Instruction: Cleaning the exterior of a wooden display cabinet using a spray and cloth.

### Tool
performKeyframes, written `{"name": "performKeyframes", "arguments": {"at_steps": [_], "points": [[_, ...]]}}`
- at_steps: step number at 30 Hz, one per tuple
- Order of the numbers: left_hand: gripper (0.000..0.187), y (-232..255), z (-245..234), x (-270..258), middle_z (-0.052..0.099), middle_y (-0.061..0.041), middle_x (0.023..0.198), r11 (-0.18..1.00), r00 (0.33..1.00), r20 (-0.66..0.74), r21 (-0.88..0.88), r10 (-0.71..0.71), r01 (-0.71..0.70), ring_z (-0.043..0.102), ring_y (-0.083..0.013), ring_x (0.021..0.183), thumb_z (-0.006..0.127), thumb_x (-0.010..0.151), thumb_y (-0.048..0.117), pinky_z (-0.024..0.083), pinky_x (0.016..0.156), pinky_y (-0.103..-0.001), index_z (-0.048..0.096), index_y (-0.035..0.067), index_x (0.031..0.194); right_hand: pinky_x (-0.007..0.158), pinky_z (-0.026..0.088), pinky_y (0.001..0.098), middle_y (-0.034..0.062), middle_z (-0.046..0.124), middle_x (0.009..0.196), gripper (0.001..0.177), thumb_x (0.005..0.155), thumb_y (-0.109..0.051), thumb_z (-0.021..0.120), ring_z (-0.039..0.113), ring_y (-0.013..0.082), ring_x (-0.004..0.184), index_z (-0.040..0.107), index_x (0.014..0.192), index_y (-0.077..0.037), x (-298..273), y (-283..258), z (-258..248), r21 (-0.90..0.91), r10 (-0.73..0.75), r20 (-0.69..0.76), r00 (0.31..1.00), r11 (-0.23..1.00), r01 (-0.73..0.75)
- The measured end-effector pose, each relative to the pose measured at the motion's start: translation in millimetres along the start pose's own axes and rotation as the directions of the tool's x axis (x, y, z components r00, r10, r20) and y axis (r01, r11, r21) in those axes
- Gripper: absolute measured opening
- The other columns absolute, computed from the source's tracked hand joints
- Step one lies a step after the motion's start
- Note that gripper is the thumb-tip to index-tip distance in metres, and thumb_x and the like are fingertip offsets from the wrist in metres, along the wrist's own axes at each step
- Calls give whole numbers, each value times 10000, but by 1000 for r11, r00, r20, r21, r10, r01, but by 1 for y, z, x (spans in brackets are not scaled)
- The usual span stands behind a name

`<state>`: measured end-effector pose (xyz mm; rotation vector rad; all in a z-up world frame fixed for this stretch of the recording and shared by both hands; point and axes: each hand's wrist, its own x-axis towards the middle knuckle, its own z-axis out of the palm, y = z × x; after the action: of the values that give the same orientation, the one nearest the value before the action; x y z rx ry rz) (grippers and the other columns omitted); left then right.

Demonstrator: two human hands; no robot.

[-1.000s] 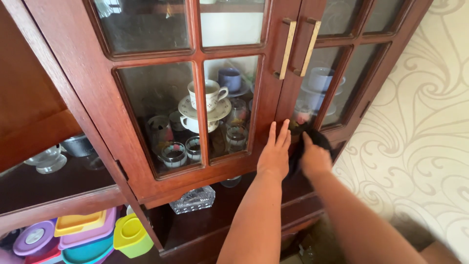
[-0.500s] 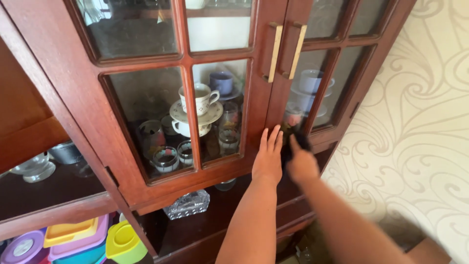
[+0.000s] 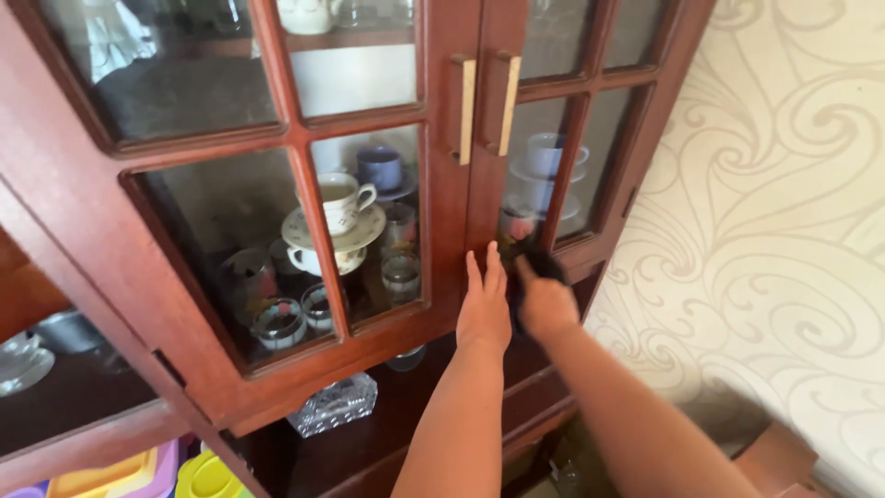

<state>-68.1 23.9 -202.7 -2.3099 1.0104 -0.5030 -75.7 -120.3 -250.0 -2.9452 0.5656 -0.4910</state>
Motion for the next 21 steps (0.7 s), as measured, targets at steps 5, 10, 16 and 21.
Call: {"name": "performKeyframes", "arguments": {"at_steps": [5, 10, 16, 21], "points": [[618, -6, -10, -11, 265, -188, 1656, 995, 999, 45, 102, 12, -16, 2, -515, 1508, 393, 1028, 415, 22, 1149, -690, 467, 55, 1524, 783, 545, 514, 236, 718, 868, 681, 831, -27, 593, 697, 416, 851, 497, 1491, -169, -13, 2, 20, 262, -284, -160, 945, 911, 318], [589, 3, 1, -5, 251, -149, 1673, 996, 996, 68, 67, 60, -65, -29, -434, 1566, 364, 1063, 377, -66, 1202, -623, 445, 48, 1544, 736, 513, 534, 271, 696, 832, 778, 897, -50, 507, 679, 442, 796, 253, 1620, -181, -19, -8, 29, 426, -83, -148, 986, 894, 139], [645, 17, 36, 7, 200, -152, 1681, 996, 999, -33, -88, 10, -13, -21, -369, 1564, 337, 1044, 335, -65, 1218, -560, 261, 16, 1598, 665, 509, 529, 265, 699, 897, 785, 1061, -296, 453, 681, 449, 789, -59, 1643, -172, 2, -26, 64, 636, 139, -190, 972, 772, 14], [654, 20, 35, 16, 175, -153, 1693, 998, 995, -87, -26, 58, -60, 9, -359, 1561, 328, 1034, 312, -43, 1229, -515, 225, -2, 1598, 696, 516, 505, 241, 720, 884, 806, 1084, -323, 446, 698, 424, 795, -104, 1654, -175, 1, -14, 69, 632, 218, -119, 969, 769, -95]]}}
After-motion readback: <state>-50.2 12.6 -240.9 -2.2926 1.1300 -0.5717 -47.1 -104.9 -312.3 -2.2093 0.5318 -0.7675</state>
